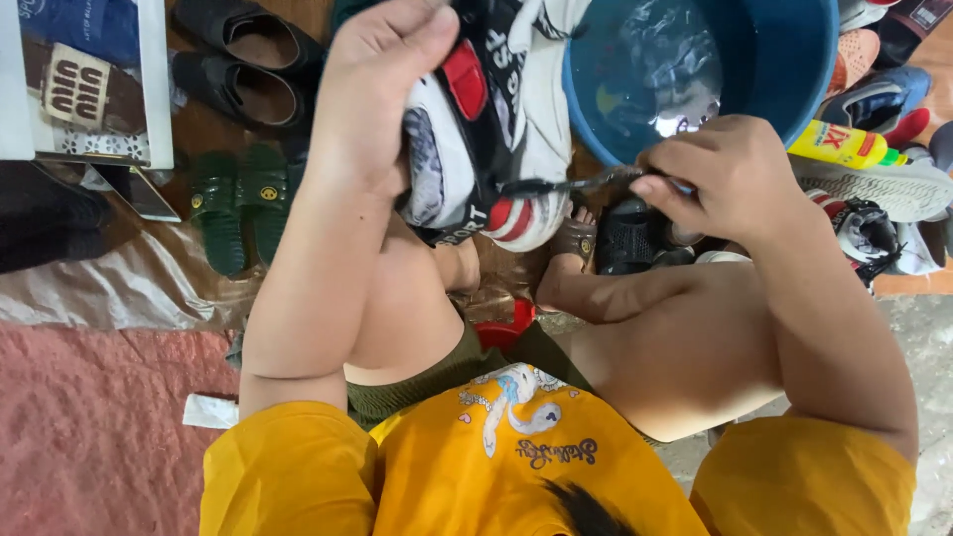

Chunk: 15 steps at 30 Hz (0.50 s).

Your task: Cleaning sneakers by scrubbing them with a toothbrush and water from a bucket

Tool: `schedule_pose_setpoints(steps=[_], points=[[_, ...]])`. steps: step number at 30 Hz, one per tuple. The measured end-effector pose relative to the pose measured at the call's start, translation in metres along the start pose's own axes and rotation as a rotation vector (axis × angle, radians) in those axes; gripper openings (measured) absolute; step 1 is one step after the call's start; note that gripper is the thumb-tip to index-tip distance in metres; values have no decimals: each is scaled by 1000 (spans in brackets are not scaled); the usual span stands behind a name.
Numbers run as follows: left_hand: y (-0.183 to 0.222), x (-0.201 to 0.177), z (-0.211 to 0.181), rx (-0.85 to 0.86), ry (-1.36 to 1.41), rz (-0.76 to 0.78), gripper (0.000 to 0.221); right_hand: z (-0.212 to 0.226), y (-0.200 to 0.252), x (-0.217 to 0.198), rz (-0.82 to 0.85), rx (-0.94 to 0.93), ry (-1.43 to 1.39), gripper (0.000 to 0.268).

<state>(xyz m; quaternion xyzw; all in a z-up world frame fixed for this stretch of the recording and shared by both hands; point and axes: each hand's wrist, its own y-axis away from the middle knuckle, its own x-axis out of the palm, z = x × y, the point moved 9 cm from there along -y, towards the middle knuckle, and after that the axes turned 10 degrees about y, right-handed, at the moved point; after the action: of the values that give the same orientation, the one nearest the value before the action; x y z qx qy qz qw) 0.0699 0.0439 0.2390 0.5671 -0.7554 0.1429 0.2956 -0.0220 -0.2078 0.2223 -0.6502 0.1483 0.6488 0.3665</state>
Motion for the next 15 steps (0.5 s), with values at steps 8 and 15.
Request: schedule_pose_setpoints(steps=[8, 15], points=[[-1, -14, -3, 75, 157, -46, 16, -19, 14, 19, 76, 193, 38, 41], [-5, -23, -1, 105, 229, -120, 11, 0, 1, 9, 5, 64, -30, 43]])
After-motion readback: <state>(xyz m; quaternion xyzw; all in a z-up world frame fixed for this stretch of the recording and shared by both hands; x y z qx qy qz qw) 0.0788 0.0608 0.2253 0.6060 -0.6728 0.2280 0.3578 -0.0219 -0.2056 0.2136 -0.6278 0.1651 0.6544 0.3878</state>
